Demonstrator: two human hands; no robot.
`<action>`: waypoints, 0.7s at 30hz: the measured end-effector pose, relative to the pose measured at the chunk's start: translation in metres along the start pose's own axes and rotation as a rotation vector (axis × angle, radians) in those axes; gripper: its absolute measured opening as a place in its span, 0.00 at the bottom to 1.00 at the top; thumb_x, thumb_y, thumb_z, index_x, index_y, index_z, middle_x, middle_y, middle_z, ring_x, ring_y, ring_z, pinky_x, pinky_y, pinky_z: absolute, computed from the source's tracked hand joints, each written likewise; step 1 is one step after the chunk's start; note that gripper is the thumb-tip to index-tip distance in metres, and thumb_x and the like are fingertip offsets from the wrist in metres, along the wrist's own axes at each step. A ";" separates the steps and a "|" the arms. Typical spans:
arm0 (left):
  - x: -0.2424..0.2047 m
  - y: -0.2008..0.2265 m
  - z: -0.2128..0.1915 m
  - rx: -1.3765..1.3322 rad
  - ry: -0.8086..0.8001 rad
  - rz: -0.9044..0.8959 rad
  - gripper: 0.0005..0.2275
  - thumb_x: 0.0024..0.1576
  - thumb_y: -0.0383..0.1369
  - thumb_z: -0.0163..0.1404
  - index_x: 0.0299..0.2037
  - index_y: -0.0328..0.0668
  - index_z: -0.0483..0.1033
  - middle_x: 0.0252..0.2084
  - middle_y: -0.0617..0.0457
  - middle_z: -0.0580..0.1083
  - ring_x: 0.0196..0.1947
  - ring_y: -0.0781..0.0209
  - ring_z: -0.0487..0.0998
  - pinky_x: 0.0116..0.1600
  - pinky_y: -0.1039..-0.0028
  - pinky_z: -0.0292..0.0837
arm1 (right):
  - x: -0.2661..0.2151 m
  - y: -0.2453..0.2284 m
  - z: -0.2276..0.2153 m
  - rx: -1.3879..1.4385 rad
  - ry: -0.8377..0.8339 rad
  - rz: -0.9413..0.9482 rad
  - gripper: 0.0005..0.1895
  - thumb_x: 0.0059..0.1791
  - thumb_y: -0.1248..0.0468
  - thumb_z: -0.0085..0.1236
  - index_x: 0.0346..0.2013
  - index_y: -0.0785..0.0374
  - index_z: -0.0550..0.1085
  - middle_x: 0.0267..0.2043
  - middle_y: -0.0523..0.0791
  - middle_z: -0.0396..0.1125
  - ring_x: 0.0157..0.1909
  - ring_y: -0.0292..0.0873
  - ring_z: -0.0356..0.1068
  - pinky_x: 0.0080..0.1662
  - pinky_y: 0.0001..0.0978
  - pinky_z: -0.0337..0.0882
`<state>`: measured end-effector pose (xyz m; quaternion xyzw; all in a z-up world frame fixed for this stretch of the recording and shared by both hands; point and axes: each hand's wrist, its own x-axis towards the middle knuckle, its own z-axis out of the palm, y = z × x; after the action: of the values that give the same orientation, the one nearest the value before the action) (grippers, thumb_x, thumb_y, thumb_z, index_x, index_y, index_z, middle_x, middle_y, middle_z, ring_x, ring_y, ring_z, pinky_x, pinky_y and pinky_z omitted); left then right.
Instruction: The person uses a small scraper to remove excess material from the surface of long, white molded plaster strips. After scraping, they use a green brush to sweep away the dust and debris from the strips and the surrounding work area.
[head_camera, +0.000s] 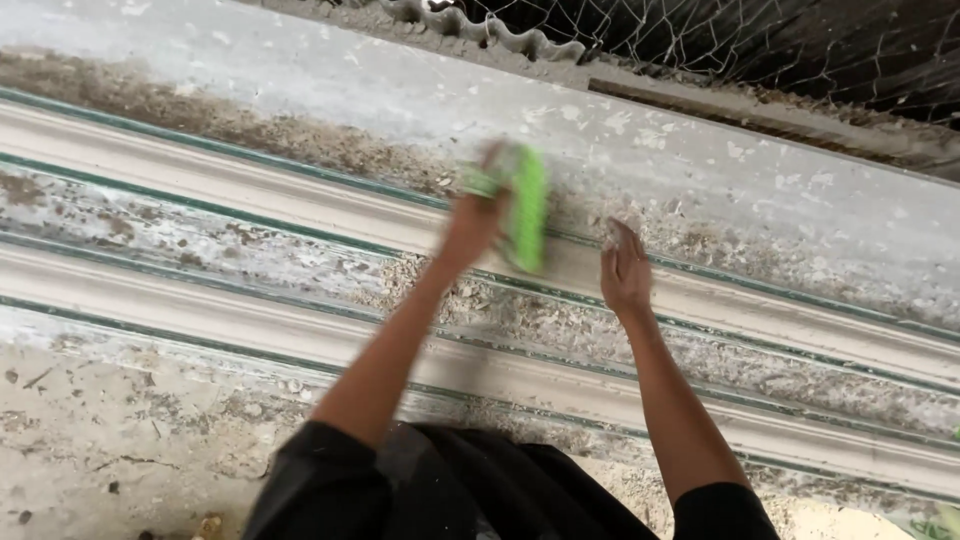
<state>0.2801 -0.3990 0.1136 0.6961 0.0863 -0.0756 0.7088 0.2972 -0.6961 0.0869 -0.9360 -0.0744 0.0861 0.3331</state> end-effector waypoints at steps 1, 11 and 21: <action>-0.005 0.004 -0.046 0.012 0.129 0.086 0.17 0.68 0.34 0.41 0.65 0.37 0.62 0.46 0.39 0.75 0.36 0.52 0.84 0.29 0.70 0.85 | -0.002 0.008 0.004 -0.048 0.054 -0.102 0.29 0.60 0.48 0.27 0.66 0.62 0.64 0.69 0.55 0.61 0.62 0.60 0.68 0.62 0.53 0.70; 0.028 -0.314 -0.209 1.060 0.684 0.012 0.11 0.75 0.37 0.35 0.56 0.43 0.69 0.46 0.51 0.74 0.48 0.60 0.76 0.52 0.67 0.79 | 0.000 -0.001 0.014 -0.064 0.307 -0.397 0.33 0.59 0.42 0.30 0.59 0.66 0.70 0.65 0.56 0.65 0.68 0.60 0.63 0.69 0.53 0.60; -0.044 0.014 0.122 -0.106 -0.141 -0.148 0.21 0.65 0.30 0.36 0.69 0.38 0.50 0.42 0.33 0.73 0.28 0.47 0.79 0.26 0.67 0.81 | 0.000 0.038 0.005 0.123 0.191 -0.134 0.25 0.60 0.54 0.26 0.60 0.64 0.69 0.66 0.56 0.61 0.67 0.59 0.62 0.66 0.50 0.67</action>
<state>0.2425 -0.5216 0.1391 0.6424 0.0911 -0.1716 0.7413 0.2996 -0.7224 0.0590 -0.9107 -0.0993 -0.0216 0.4004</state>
